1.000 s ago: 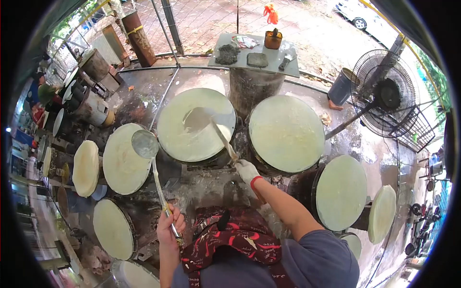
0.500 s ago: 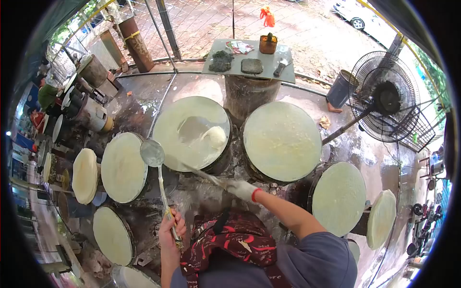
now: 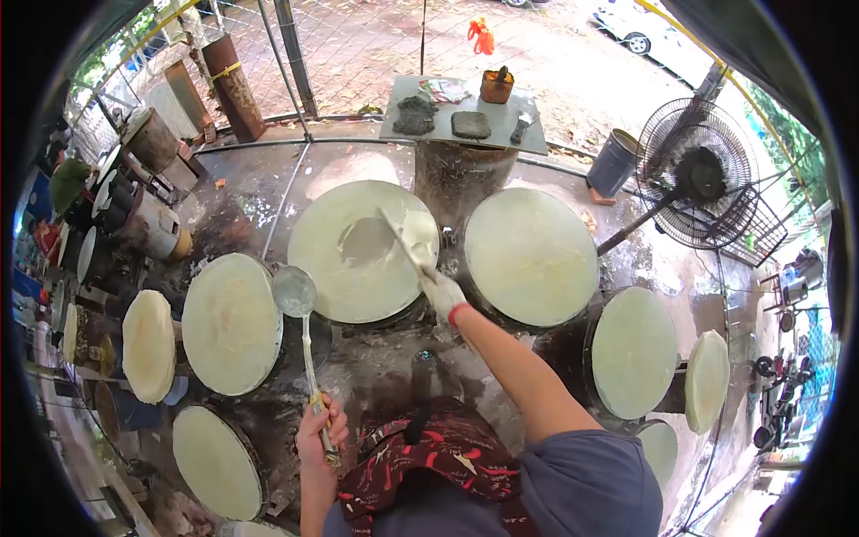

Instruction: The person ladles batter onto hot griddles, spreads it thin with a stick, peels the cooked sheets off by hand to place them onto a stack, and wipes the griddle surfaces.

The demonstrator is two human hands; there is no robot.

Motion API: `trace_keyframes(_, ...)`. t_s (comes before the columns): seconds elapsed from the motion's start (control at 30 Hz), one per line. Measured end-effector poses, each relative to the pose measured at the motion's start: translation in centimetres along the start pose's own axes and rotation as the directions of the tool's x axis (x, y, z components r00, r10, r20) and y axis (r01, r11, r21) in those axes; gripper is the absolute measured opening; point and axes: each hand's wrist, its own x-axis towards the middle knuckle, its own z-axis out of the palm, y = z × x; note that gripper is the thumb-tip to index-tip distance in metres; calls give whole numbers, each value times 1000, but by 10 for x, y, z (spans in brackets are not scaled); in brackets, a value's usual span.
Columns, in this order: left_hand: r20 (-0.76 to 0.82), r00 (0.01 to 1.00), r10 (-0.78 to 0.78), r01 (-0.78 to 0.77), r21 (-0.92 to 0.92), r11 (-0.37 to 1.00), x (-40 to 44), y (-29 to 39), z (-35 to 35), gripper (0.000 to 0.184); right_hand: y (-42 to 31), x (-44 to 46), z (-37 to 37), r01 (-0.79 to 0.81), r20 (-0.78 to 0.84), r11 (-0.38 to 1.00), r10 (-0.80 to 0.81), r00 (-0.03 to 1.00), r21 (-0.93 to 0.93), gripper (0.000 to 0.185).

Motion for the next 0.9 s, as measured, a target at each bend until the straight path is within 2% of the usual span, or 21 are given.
trace_keyframes(0.03,-3,1000,-10,10,-5,1000,-1,6,-3,19,25,-13,13,197,-79,972,-188,979,128,44)
trace_keyframes(0.1,-11,1000,-24,24,-18,1000,-3,15,-9,19,31,-40,31,82,-251,897,33,967,434,39)
trace_keyframes(0.17,-26,999,-27,28,14,1000,-4,23,-15,19,16,-53,43,69,-341,837,144,929,542,38)
trace_keyframes(0.23,-29,999,-33,33,26,999,-2,30,-19,20,-7,-43,62,84,-332,861,102,938,501,38)
trace_keyframes(0.3,-28,999,-45,46,15,999,0,35,-25,20,-28,-24,48,-53,-137,905,122,983,421,39)
trace_keyframes(0.33,-18,998,-52,53,17,998,1,37,-27,20,-50,-34,25,-170,8,931,177,984,322,39)
trace_keyframes(0.37,-8,998,-60,60,19,998,1,39,-28,20,-63,-46,16,-4,-216,965,62,975,261,39)
trace_keyframes(0.4,3,998,-64,64,21,998,2,41,-29,20,-42,-42,15,-77,-246,952,154,957,296,39)
trace_keyframes(0.47,0,998,-69,69,55,996,1,43,-26,18,-23,-69,16,-36,-387,952,157,909,303,38)
trace_keyframes(0.53,13,996,-83,81,92,992,1,45,-29,17,-4,-111,23,-165,-162,978,184,969,126,37)
trace_keyframes(0.63,22,995,-93,89,132,987,5,43,-36,16,-1,-145,23,-95,-29,950,108,994,297,36)
trace_keyframes(0.73,-37,995,-97,101,147,984,5,37,-26,14,2,-101,48,-81,-203,703,312,928,706,38)
trace_keyframes(0.77,-56,993,-103,110,141,984,6,36,-20,13,-22,-88,47,-91,-266,881,237,935,465,39)
trace_keyframes(0.8,-74,992,-107,116,137,984,8,34,-15,12,-18,-60,56,15,-241,926,83,967,377,40)
trace_keyframes(0.83,-78,991,-106,115,132,984,10,31,-12,11,-46,-47,47,-61,-109,918,112,988,392,39)
trace_keyframes(0.9,-89,990,-109,120,119,986,13,24,-5,10,-73,-23,12,-99,-13,972,104,994,211,39)
